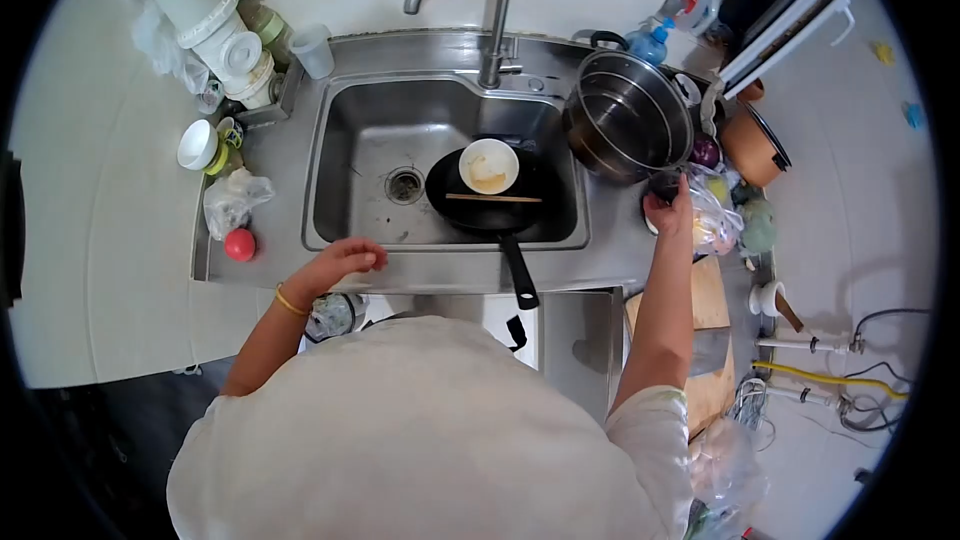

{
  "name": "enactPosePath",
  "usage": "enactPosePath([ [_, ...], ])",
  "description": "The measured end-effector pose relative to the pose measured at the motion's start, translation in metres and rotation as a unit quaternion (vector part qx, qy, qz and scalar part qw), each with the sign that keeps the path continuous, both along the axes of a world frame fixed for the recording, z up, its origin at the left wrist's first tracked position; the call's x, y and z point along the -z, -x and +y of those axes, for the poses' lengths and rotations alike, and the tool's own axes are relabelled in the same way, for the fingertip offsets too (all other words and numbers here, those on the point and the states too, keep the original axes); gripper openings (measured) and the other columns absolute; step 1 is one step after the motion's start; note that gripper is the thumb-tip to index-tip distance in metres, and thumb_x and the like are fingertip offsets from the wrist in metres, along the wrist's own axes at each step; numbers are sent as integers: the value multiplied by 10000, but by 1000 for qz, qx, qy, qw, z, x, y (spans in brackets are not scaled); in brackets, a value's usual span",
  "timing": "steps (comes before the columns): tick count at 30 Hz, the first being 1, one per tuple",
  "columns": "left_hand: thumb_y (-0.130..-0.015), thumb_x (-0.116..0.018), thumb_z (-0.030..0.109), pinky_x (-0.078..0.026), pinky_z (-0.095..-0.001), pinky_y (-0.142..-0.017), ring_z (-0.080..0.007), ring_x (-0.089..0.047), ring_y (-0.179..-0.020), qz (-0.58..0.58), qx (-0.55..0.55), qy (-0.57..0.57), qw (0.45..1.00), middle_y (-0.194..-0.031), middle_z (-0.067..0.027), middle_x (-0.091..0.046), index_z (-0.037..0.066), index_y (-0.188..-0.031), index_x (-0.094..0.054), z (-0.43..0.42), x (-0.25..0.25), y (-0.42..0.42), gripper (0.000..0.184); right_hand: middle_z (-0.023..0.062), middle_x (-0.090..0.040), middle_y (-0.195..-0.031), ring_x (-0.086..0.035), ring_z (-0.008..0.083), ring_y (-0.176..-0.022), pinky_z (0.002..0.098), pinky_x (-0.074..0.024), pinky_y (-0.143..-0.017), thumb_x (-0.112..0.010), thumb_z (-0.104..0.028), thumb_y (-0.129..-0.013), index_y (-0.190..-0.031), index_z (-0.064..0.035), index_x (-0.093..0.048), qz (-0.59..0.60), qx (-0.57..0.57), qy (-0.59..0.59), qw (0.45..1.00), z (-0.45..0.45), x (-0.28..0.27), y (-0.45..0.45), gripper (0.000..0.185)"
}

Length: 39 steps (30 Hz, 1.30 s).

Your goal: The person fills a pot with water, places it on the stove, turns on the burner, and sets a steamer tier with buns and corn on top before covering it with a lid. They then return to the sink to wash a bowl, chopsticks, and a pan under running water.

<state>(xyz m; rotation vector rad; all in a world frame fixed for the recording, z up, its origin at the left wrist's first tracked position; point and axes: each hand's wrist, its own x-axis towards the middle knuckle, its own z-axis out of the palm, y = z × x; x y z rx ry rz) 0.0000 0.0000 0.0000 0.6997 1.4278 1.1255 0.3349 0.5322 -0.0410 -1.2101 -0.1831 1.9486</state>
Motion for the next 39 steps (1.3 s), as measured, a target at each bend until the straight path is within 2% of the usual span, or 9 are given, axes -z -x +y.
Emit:
enactPosePath([
  [5,-869,-548,257,-432,-273,-834,-130,-551,-944,-59,-68,8,996,-987,-29,-602,61,-1049,-570,5,-3,64,267,121,-556,-1037,-517,272,-960,486,-408,-872,-614,-232,-772,-931,-70,-555,-164,43,-44,984,-24,-12,59,235],
  [6,-869,-544,267,-428,-269,-826,-124,-549,-934,-68,-84,18,994,-979,-29,-602,68,-1042,-575,2,1,67,265,177,-510,-1096,-467,320,-1030,516,-402,-911,-545,-111,-765,-937,8,-518,30,-12,-69,997,-26,-13,58,210],
  [8,-870,-537,287,-419,-262,-811,-112,-546,-914,-69,-117,32,990,-964,-28,-603,83,-1028,-586,-3,4,82,263,189,-544,-997,-498,358,-982,542,-387,-930,-522,-57,-744,-883,25,-509,65,14,-40,997,-24,-18,65,162],
  [15,-872,-518,331,-417,-293,-825,-131,-547,-930,-142,-188,6,972,-1000,-25,-591,81,-1075,-555,3,27,93,324,187,-537,-1038,-453,360,-1110,556,-355,-976,-457,33,-702,-851,37,-483,8,-8,-122,992,-144,-97,64,150],
  [21,-878,-482,430,-392,-341,-899,-192,-526,-1052,-169,-248,-4,954,-1182,-79,-532,54,-1222,-464,43,34,91,510,142,-530,-920,-514,326,-997,500,-456,-889,-526,-4,-706,-695,-7,-507,-37,-141,-71,987,-213,-131,75,22],
  [26,-877,-471,458,-359,-383,-971,-233,-484,-1147,-196,-359,-19,912,-1257,-105,-500,51,-1279,-429,87,45,107,574,169,-523,-1099,-519,341,-1004,484,-407,-934,-538,-51,-720,-675,-32,-520,39,-296,-67,952,-232,-119,130,52],
  [29,-868,-494,447,-406,-372,-943,-217,-536,-1080,-275,-242,-141,920,-1171,-99,-565,43,-1215,-495,94,33,136,532,151,-523,-1133,-522,317,-1051,510,-390,-941,-527,-66,-710,-698,-67,-523,60,-366,-87,925,-225,-105,155,13],
  [33,-813,-539,180,-505,-353,-811,-225,-620,-903,-332,-172,6,927,-1010,-126,-633,3,-1040,-590,84,32,170,292,135,-542,-1103,-545,294,-1024,520,-425,-892,-527,-83,-726,-721,-101,-510,66,-446,-122,884,-197,-90,192,25],
  [39,-658,-449,6,-518,-354,-721,-231,-608,-771,-302,-324,2,897,-773,-87,-615,3,-791,-582,89,25,146,188,105,-561,-1009,-575,212,-867,434,-497,-768,-561,-296,-836,-877,-57,-554,-111,-537,-185,815,-124,-67,254,243],
])
